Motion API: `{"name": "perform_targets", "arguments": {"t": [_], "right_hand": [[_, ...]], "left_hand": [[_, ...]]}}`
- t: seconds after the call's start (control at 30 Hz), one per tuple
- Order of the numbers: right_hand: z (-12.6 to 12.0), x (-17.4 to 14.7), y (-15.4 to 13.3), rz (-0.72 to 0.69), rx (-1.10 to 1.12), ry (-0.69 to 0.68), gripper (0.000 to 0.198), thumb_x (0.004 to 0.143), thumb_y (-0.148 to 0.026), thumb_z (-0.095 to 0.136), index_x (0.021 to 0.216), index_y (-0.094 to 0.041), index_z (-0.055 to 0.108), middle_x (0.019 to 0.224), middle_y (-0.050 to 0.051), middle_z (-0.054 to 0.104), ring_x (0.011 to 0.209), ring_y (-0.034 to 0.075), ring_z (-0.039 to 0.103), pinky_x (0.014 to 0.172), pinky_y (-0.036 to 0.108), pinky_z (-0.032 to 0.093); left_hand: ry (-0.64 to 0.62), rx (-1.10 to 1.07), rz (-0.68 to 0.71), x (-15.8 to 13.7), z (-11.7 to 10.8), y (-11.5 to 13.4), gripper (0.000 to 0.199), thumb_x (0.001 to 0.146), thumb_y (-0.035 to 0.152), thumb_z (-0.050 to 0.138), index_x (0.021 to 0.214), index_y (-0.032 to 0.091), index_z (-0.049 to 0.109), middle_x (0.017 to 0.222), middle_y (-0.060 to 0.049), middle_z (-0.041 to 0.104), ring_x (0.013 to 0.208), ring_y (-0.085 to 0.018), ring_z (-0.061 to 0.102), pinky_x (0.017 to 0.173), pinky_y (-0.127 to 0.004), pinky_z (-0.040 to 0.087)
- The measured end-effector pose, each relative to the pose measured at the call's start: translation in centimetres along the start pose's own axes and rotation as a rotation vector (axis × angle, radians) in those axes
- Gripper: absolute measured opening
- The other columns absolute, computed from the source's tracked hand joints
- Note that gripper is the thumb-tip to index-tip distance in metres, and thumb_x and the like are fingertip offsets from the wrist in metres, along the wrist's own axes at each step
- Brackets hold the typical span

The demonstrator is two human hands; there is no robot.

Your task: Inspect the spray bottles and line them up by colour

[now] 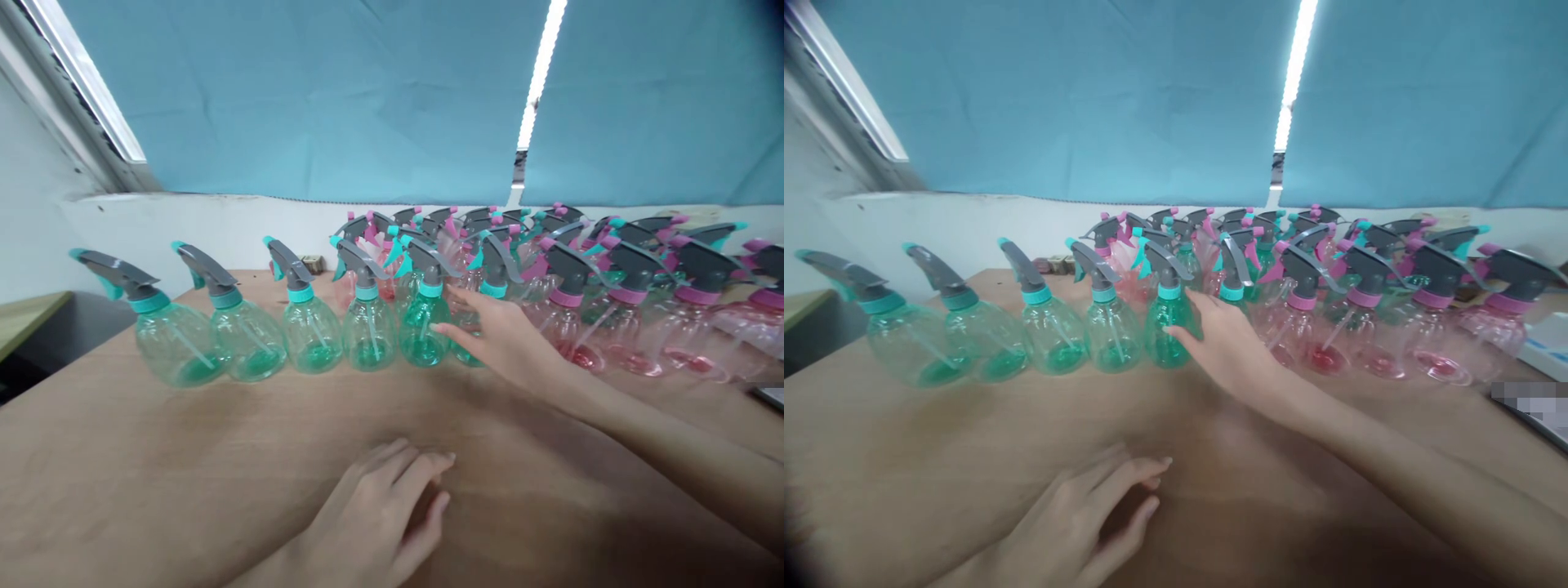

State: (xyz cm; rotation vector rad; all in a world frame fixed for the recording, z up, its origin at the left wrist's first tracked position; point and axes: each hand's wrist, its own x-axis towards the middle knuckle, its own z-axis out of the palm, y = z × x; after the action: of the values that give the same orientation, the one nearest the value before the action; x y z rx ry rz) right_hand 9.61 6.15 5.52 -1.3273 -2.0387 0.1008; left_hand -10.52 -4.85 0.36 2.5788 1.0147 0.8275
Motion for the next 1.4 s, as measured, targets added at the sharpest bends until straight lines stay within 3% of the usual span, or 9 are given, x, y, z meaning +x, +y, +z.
{"name": "perform_targets", "arguments": {"t": [0.1, 0.23, 0.37, 0.53, 0.67, 0.77, 0.9, 1.2, 1.4], "right_hand": [[-2.0, -1.8, 0.7, 0.006, 0.049, -0.006, 0.034, 0.086, -0.036, 0.057, 0.114, -0.018, 0.063, 0.108, 0.007, 0.072, 0.086, 0.021, 0.07, 0.075, 0.035, 0.056], [-4.6, -3.2, 2.6, 0.184, 0.009, 0.091, 0.028, 0.083, -0.045, 0.058, 0.096, -0.022, 0.068, 0.08, 0.004, 0.074, 0.07, 0.022, 0.069, 0.065, 0.036, 0.054], [-5.3, -3.1, 4.5, 0.254, -0.083, 0.089, 0.036, 0.082, -0.047, 0.058, 0.106, -0.021, 0.064, 0.098, 0.007, 0.074, 0.077, 0.026, 0.07, 0.073, 0.041, 0.052], [-3.9, -1.8, 4.9, 0.254, -0.112, 0.062, 0.058, 0.081, -0.054, 0.057, 0.122, -0.013, 0.053, 0.114, 0.015, 0.068, 0.102, 0.033, 0.065, 0.084, 0.044, 0.049], [-2.6, -0.7, 4.4, 0.262, -0.152, 0.013, 0.074, 0.076, -0.068, 0.052, 0.119, -0.007, 0.05, 0.1, 0.021, 0.07, 0.092, 0.039, 0.066, 0.065, 0.043, 0.05], [-2.1, 0.0, 4.3, 0.264, -0.199, -0.018, 0.066, 0.075, -0.071, 0.049, 0.101, -0.01, 0.054, 0.084, 0.018, 0.069, 0.08, 0.04, 0.066, 0.056, 0.041, 0.045], [-2.2, 0.3, 4.4, 0.264, -0.232, -0.025, 0.058, 0.076, -0.069, 0.049, 0.093, -0.014, 0.054, 0.092, 0.018, 0.066, 0.084, 0.038, 0.065, 0.057, 0.04, 0.045], [-3.5, -0.7, 3.9, 0.196, -0.236, -0.115, 0.065, 0.077, -0.069, 0.048, 0.109, -0.012, 0.053, 0.099, 0.02, 0.066, 0.091, 0.038, 0.064, 0.065, 0.043, 0.047], [-5.6, -4.1, 2.1, 0.057, -0.127, -0.209, 0.063, 0.078, -0.063, 0.052, 0.124, -0.021, 0.048, 0.103, 0.011, 0.066, 0.085, 0.031, 0.065, 0.066, 0.04, 0.048]], "left_hand": [[0.0, -0.008, -0.005, 0.0, -0.1, 0.1, 0.028, 0.089, 0.013, 0.048, 0.115, 0.021, 0.054, 0.094, -0.002, 0.07, 0.087, -0.02, 0.067, 0.082, -0.034, 0.054], [-0.017, -0.007, -0.028, 0.1, -0.2, 0.1, 0.028, 0.089, 0.014, 0.048, 0.114, 0.023, 0.054, 0.093, -0.001, 0.07, 0.085, -0.02, 0.068, 0.078, -0.033, 0.055], [-0.028, -0.015, -0.065, 0.4, -0.2, 0.0, 0.026, 0.09, 0.015, 0.047, 0.113, 0.024, 0.055, 0.093, 0.0, 0.07, 0.082, -0.018, 0.068, 0.073, -0.03, 0.055], [-0.016, 0.008, -0.08, 0.7, -0.3, -0.2, 0.025, 0.091, 0.017, 0.045, 0.112, 0.024, 0.054, 0.092, 0.0, 0.07, 0.08, -0.017, 0.069, 0.072, -0.029, 0.055], [0.003, 0.042, -0.088, 0.7, -0.3, -0.4, 0.024, 0.092, 0.018, 0.044, 0.113, 0.025, 0.053, 0.092, 0.001, 0.07, 0.079, -0.017, 0.07, 0.071, -0.028, 0.055], [-0.002, 0.052, -0.108, 0.7, -0.3, -0.6, 0.025, 0.092, 0.019, 0.044, 0.115, 0.026, 0.052, 0.092, 0.002, 0.071, 0.078, -0.017, 0.07, 0.069, -0.028, 0.055], [-0.01, 0.051, -0.112, 0.9, -0.4, -0.5, 0.025, 0.092, 0.019, 0.044, 0.114, 0.027, 0.052, 0.094, 0.002, 0.071, 0.077, -0.016, 0.07, 0.069, -0.028, 0.055], [-0.006, 0.035, -0.113, 0.8, -0.4, -0.5, 0.024, 0.092, 0.019, 0.044, 0.113, 0.026, 0.054, 0.091, 0.002, 0.071, 0.075, -0.017, 0.07, 0.069, -0.028, 0.055], [-0.049, 0.007, -0.186, 0.7, -0.4, -0.5, 0.024, 0.093, 0.022, 0.044, 0.115, 0.028, 0.052, 0.093, 0.003, 0.07, 0.076, -0.017, 0.069, 0.072, -0.03, 0.055]]}}
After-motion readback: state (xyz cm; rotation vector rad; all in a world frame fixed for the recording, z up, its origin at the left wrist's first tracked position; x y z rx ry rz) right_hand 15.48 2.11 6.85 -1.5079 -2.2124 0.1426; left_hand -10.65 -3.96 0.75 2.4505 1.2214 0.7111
